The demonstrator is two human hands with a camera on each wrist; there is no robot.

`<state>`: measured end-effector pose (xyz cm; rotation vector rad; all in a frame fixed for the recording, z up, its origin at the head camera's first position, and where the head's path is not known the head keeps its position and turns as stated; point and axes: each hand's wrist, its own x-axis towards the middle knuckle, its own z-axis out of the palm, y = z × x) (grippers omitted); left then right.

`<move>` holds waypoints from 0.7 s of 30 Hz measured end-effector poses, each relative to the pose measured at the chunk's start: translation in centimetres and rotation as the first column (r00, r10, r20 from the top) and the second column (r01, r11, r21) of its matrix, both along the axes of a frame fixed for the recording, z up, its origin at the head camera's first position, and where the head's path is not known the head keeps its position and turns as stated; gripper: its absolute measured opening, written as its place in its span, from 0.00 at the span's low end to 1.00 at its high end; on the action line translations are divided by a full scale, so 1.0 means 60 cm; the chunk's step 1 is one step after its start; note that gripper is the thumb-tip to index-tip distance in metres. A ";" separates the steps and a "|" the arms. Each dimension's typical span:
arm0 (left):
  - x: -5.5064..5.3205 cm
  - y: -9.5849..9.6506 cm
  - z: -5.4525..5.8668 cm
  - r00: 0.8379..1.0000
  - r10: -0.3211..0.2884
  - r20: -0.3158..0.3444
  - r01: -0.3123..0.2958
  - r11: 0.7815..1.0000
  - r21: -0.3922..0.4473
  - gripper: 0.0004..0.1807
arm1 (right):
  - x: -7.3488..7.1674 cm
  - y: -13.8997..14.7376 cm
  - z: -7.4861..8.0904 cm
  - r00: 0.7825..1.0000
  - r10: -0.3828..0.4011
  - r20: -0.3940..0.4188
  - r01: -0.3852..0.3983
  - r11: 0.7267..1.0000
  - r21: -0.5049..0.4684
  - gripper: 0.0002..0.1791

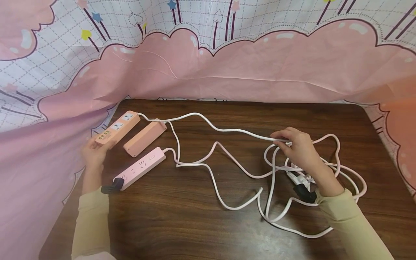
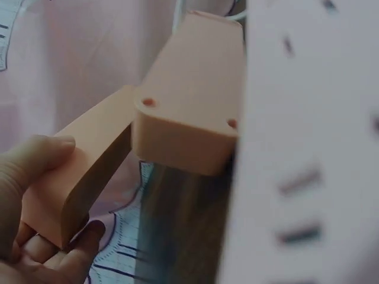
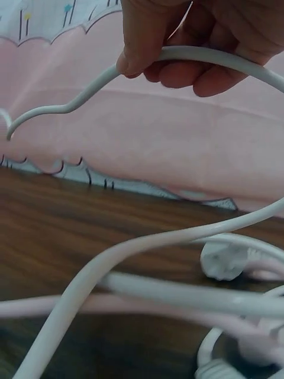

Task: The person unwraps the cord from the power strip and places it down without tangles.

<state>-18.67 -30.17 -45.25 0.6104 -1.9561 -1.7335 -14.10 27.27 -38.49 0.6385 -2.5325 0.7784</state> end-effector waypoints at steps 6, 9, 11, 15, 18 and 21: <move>0.001 -0.009 -0.015 0.990 -0.034 0.137 0.045 0.996 -0.077 0.27 | -0.002 -0.011 -0.017 0.999 0.040 0.017 -0.040 0.999 0.005 0.14; 0.003 -0.013 -0.018 0.977 -0.046 0.207 0.078 0.986 -0.150 0.26 | -0.004 -0.018 -0.020 0.998 0.062 0.001 -0.062 0.998 0.013 0.14; 0.003 -0.016 -0.020 0.967 -0.058 0.248 0.108 0.975 -0.192 0.25 | -0.005 -0.021 -0.021 0.997 0.078 -0.003 -0.077 0.997 0.017 0.14; 0.006 -0.021 -0.021 0.926 -0.070 0.372 0.180 0.946 -0.270 0.28 | -0.005 -0.026 -0.023 0.995 0.099 -0.006 -0.099 0.995 0.031 0.15; 0.007 -0.022 -0.019 0.888 -0.070 0.454 0.232 0.922 -0.311 0.30 | -0.005 -0.027 -0.027 0.995 0.101 0.005 -0.101 0.994 0.044 0.16; 0.006 -0.020 -0.016 0.865 -0.074 0.496 0.268 0.904 -0.334 0.32 | -0.005 -0.027 -0.034 0.995 0.099 0.012 -0.100 0.993 0.056 0.15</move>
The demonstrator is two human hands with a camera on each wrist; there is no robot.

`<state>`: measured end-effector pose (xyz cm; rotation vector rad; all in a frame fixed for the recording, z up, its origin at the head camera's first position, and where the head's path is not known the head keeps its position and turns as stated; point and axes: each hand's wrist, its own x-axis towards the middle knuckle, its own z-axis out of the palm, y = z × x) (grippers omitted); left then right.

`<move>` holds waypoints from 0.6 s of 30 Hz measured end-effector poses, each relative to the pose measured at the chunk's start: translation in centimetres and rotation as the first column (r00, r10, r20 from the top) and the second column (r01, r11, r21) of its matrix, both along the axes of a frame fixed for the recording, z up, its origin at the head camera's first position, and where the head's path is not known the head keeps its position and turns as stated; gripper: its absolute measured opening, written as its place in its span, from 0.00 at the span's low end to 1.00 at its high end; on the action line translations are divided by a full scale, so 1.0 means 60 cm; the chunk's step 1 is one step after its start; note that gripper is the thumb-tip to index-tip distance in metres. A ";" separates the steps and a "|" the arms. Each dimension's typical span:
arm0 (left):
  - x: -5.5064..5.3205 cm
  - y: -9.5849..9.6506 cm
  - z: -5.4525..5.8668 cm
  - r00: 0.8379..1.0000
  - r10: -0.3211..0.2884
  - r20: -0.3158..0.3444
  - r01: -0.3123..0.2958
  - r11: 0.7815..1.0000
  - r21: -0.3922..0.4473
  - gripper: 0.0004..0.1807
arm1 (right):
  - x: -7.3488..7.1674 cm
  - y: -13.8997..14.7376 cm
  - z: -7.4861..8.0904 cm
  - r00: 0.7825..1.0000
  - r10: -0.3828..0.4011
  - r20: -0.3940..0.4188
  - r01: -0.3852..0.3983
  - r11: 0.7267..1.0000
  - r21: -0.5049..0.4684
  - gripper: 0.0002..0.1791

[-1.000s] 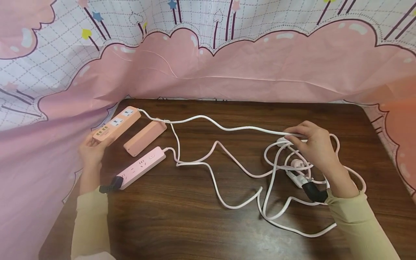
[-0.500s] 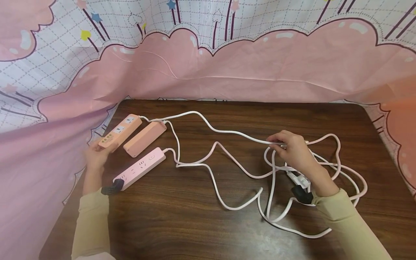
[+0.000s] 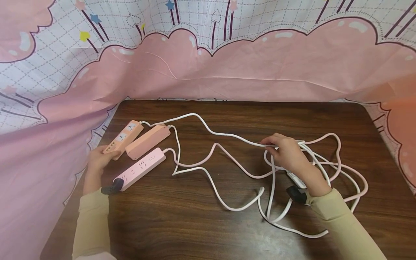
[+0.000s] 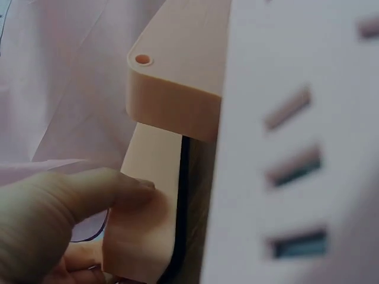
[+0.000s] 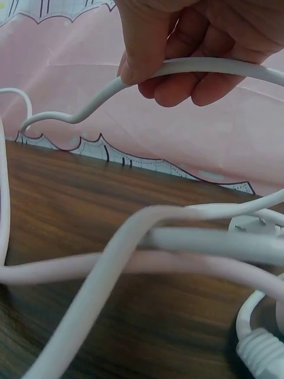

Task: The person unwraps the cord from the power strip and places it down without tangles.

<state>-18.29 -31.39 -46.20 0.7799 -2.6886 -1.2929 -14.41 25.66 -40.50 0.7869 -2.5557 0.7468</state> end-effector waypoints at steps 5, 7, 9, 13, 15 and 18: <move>-0.003 -0.002 0.006 0.998 -0.038 0.048 0.040 0.998 -0.046 0.34 | -0.001 -0.002 -0.010 1.000 -0.002 -0.013 0.003 1.000 0.013 0.15; -0.003 -0.004 0.010 0.995 -0.055 0.077 0.061 0.996 -0.072 0.36 | 0.000 -0.005 -0.010 1.000 -0.008 -0.016 0.008 1.000 0.011 0.14; 0.001 -0.004 0.018 0.991 -0.078 0.111 0.090 0.990 -0.108 0.38 | 0.000 -0.008 -0.008 1.000 -0.012 -0.020 0.012 1.000 0.007 0.14; 0.015 0.005 0.045 0.984 -0.149 0.100 0.164 0.972 -0.168 0.38 | -0.002 -0.017 -0.001 0.999 0.008 -0.054 -0.009 1.000 -0.021 0.18; 0.025 0.021 0.069 0.983 -0.185 0.001 0.181 0.963 -0.199 0.35 | 0.000 -0.022 0.007 0.997 0.007 -0.081 -0.010 0.999 -0.042 0.22; 0.038 0.069 0.113 0.939 -0.228 -0.256 0.176 0.962 -0.211 0.29 | 0.009 -0.034 0.026 0.996 -0.038 -0.082 0.032 0.997 -0.070 0.27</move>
